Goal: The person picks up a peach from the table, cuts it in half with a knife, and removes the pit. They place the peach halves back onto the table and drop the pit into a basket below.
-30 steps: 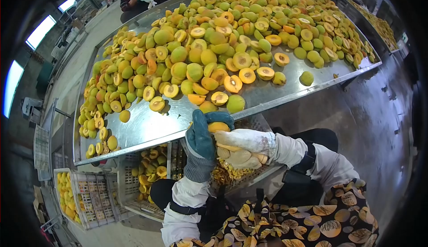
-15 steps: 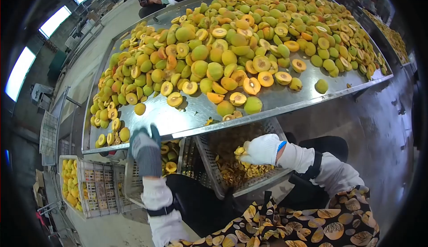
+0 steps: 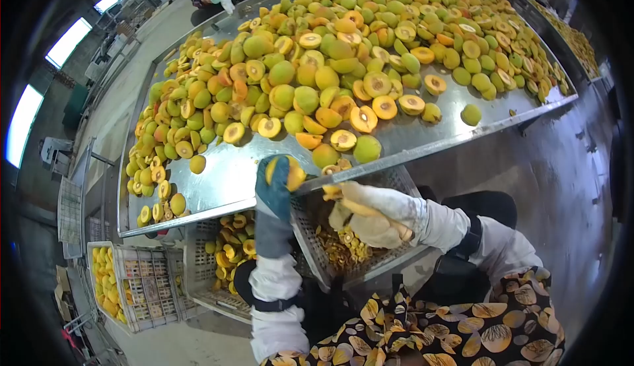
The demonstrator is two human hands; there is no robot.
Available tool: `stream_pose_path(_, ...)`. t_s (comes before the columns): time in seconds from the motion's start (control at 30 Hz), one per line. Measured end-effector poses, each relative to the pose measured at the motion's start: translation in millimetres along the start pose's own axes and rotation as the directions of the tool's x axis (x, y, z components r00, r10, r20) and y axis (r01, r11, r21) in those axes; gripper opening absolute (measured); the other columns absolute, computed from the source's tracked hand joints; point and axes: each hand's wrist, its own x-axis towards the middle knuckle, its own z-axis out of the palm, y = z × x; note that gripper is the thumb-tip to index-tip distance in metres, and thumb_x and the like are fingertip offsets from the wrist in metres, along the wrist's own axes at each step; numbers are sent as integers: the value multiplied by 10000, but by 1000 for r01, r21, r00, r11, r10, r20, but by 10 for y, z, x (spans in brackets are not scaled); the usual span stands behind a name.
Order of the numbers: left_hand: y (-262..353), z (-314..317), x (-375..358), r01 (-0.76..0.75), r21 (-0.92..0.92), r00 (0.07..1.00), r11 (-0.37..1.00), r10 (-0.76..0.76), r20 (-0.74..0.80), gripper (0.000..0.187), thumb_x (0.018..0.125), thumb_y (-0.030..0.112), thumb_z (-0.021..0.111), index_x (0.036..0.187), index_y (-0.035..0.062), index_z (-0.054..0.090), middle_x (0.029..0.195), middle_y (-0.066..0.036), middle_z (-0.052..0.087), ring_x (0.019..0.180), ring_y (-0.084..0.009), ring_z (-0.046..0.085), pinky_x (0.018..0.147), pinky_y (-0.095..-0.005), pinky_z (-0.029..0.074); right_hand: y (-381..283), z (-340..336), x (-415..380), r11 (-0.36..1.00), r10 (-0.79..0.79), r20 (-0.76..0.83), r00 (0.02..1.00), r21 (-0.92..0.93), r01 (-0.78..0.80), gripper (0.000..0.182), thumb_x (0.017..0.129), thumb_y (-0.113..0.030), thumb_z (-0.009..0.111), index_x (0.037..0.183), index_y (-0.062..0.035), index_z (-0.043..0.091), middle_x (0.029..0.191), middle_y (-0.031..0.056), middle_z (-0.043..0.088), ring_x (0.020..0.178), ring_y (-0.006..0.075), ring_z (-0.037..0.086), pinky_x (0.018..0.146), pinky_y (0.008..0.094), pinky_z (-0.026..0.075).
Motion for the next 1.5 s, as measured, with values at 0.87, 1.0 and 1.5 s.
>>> stream_pose_path(0.87,173,1043,-826,-189,-135,968,973,161,-190,606,1072,513,316,1160,-24,581,1103,-171,658,931,-229,645,865,-355,535,192,204,-94,136,-745,-213,633,-976,-169,599,1001,-542,450,866,13,628,706,236,657,708,401,685,607,475,540)
stream_pose_path(1.0,153,997,-810,-251,67,952,966,259,-164,546,1097,429,272,1174,-25,567,1139,-148,636,957,-215,642,880,-343,524,206,147,-21,110,-772,-76,631,-994,15,650,1018,-558,392,854,28,620,688,246,649,618,392,649,562,473,520)
stream_pose_path(1.5,246,862,-691,-182,-247,976,952,205,69,560,1082,474,307,1225,-5,559,1122,-124,652,953,-187,628,876,-327,521,57,31,-60,983,-59,23,998,176,54,537,995,-579,495,867,-59,532,493,-4,446,316,123,412,301,256,336)
